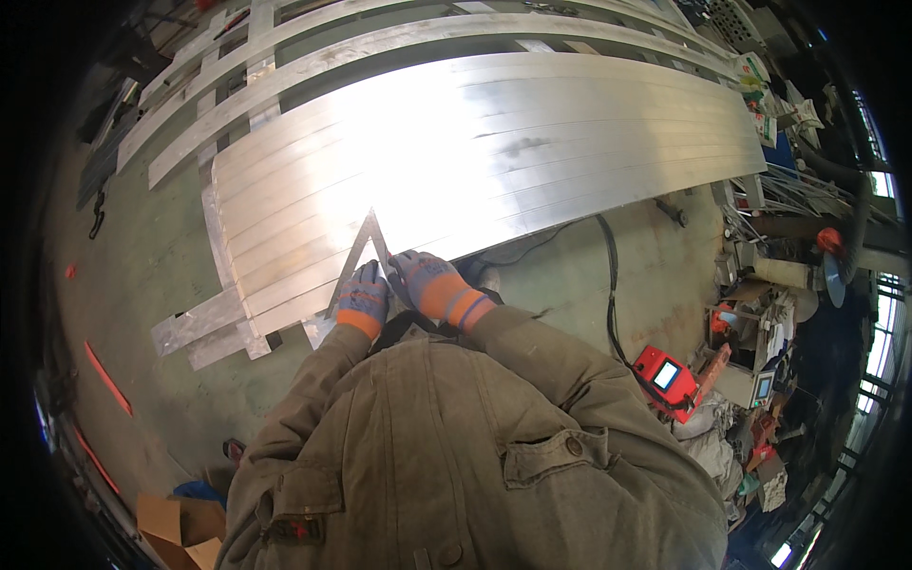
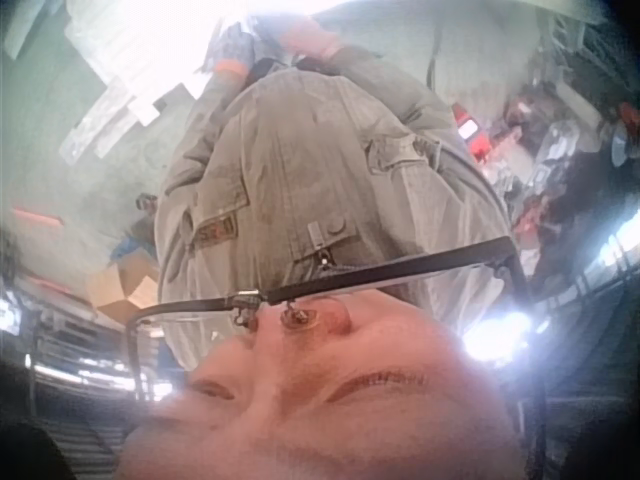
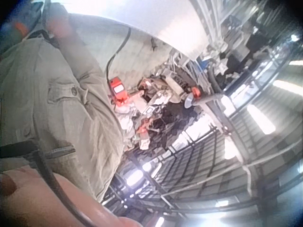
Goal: The person uses a triangular square and a red marker to draw straight lines on a large metal sheet. They repeatedly reposition the square along the sheet and draw lines, then set the tools aside.
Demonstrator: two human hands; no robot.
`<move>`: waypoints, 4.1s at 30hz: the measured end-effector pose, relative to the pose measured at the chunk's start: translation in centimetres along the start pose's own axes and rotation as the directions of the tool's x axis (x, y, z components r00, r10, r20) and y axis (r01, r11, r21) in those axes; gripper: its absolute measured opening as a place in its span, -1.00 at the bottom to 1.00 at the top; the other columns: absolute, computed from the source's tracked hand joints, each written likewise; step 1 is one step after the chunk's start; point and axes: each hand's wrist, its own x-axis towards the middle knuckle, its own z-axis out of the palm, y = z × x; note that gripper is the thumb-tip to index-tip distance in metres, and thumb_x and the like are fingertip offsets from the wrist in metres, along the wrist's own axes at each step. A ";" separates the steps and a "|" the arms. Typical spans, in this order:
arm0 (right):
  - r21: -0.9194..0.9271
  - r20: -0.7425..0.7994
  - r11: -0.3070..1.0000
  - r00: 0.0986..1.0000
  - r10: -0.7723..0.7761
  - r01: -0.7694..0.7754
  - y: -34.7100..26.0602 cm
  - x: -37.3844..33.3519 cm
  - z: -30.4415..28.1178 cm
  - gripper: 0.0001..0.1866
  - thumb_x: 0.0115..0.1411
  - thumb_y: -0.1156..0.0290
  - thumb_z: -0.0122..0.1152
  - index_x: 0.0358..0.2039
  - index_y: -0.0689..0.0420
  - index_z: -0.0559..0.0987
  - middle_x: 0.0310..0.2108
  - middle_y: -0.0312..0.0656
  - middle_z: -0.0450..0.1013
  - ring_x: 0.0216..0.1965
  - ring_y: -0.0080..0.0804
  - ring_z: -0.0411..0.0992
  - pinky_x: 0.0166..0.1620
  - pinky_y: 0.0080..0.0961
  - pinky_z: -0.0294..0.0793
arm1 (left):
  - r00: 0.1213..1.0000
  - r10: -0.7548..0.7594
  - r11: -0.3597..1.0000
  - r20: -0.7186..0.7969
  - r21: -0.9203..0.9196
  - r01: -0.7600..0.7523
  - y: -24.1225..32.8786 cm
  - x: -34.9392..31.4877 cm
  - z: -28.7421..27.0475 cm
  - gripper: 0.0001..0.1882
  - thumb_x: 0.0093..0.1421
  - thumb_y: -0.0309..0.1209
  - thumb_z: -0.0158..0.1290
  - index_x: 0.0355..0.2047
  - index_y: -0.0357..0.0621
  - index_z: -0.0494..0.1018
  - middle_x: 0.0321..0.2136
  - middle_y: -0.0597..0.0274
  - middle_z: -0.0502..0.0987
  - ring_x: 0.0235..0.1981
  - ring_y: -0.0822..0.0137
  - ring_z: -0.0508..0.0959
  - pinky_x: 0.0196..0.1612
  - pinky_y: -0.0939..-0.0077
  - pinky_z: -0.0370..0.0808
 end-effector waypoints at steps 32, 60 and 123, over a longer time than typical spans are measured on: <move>0.293 -0.108 0.954 0.990 0.090 -0.055 0.1 -7.4 2.5 -0.64 0.47 0.08 0.24 0.08 0.05 0.70 0.03 0.07 0.67 0.09 0.18 0.61 0.14 -0.05 0.60 | 0.993 -0.114 0.986 0.034 -0.115 0.117 -5.7 -5.0 -0.6 -0.66 0.42 -0.31 0.14 0.08 -0.23 0.67 0.45 -0.17 0.45 0.43 -0.11 0.47 0.42 0.04 0.49; 0.346 -0.336 0.936 0.921 0.196 -0.073 -3.4 -2.9 1.7 -0.67 0.50 0.21 0.27 0.18 0.02 0.69 0.03 0.05 0.66 0.03 0.17 0.63 0.08 -0.02 0.63 | 1.000 -0.028 1.000 -0.012 -0.013 0.027 -6.0 -4.8 0.7 -0.64 0.31 -0.32 0.19 0.05 -0.20 0.69 0.41 -0.29 0.49 0.31 -0.07 0.59 0.25 0.12 0.59; 0.304 -0.178 0.938 0.958 0.226 -0.165 -6.8 -4.1 6.9 -0.66 0.48 0.10 0.26 0.02 0.08 0.73 -0.06 0.04 0.69 0.03 0.17 0.63 0.11 -0.03 0.60 | 0.993 -0.102 0.992 0.066 -0.068 0.107 -10.1 -8.1 -1.5 -0.64 0.38 -0.32 0.15 0.12 -0.13 0.69 0.49 -0.08 0.42 0.35 -0.10 0.52 0.23 -0.02 0.57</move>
